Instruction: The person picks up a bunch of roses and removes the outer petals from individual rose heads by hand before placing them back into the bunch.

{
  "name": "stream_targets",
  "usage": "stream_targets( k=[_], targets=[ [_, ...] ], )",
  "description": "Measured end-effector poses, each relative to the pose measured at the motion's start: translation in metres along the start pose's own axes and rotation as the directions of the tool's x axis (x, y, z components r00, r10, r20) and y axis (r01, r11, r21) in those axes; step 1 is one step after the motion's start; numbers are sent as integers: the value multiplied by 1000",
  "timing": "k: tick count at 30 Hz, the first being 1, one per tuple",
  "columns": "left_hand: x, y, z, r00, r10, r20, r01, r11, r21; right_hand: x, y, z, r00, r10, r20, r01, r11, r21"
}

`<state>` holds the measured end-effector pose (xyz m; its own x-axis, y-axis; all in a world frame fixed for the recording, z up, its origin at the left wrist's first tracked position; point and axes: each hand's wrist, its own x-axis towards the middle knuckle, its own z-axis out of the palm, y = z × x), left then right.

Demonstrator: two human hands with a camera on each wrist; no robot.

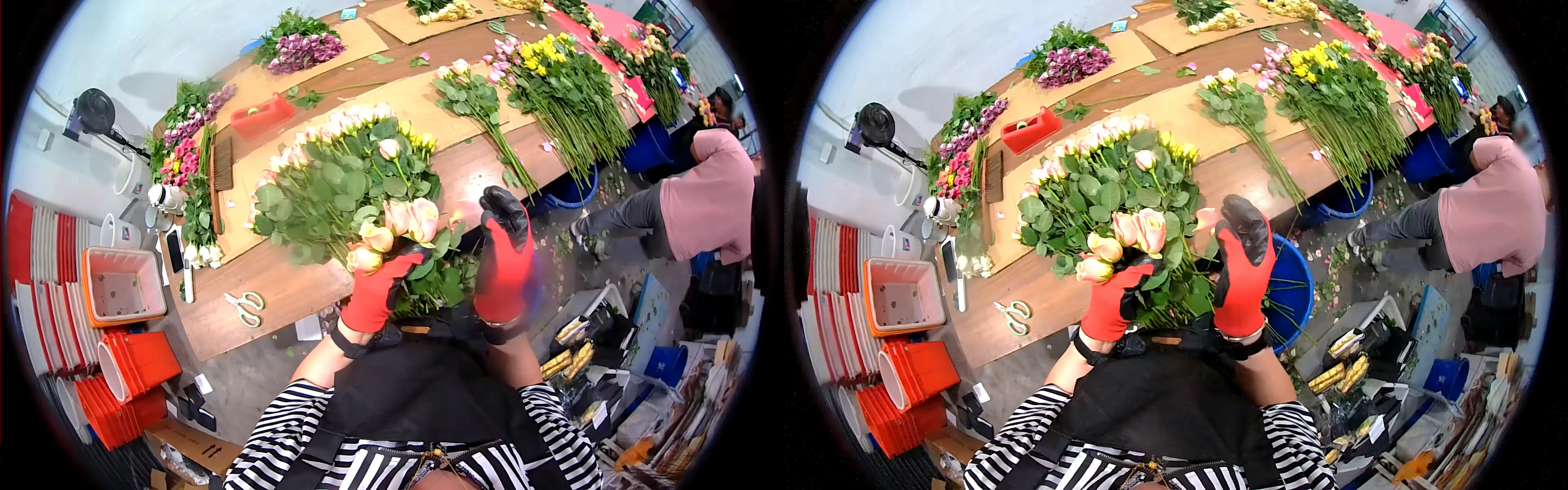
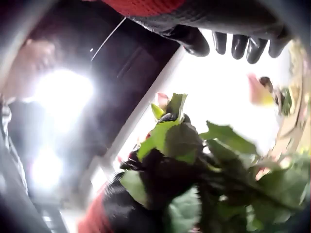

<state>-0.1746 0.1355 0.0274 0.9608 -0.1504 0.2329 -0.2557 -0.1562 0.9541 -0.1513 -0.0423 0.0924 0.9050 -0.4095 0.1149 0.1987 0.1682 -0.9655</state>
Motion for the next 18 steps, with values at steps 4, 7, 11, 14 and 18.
stream_targets(
  k=[4, 7, 11, 14, 18],
  targets=[
    [-9, 1, 7, 992, 98, 79, -113, 968, 225, -12, -24, -4, 979, 15, 203, 42, 962, -271],
    [-10, 4, 17, 992, -104, 76, 106, 994, -25, -17, -18, 3, 966, -123, 229, 209, 890, -405],
    [7, 32, 18, 942, -290, 171, 333, 732, -594, -12, -9, 0, 986, 29, 164, 5, 979, -203],
    [8, 24, 14, 961, -225, 163, 277, 814, -511, -6, -10, -7, 954, 152, 259, -162, 987, 16],
    [2, 13, 13, 984, -153, 95, 177, 913, -367, -6, -7, -7, 965, 174, 194, -178, 984, 8]
  ],
)
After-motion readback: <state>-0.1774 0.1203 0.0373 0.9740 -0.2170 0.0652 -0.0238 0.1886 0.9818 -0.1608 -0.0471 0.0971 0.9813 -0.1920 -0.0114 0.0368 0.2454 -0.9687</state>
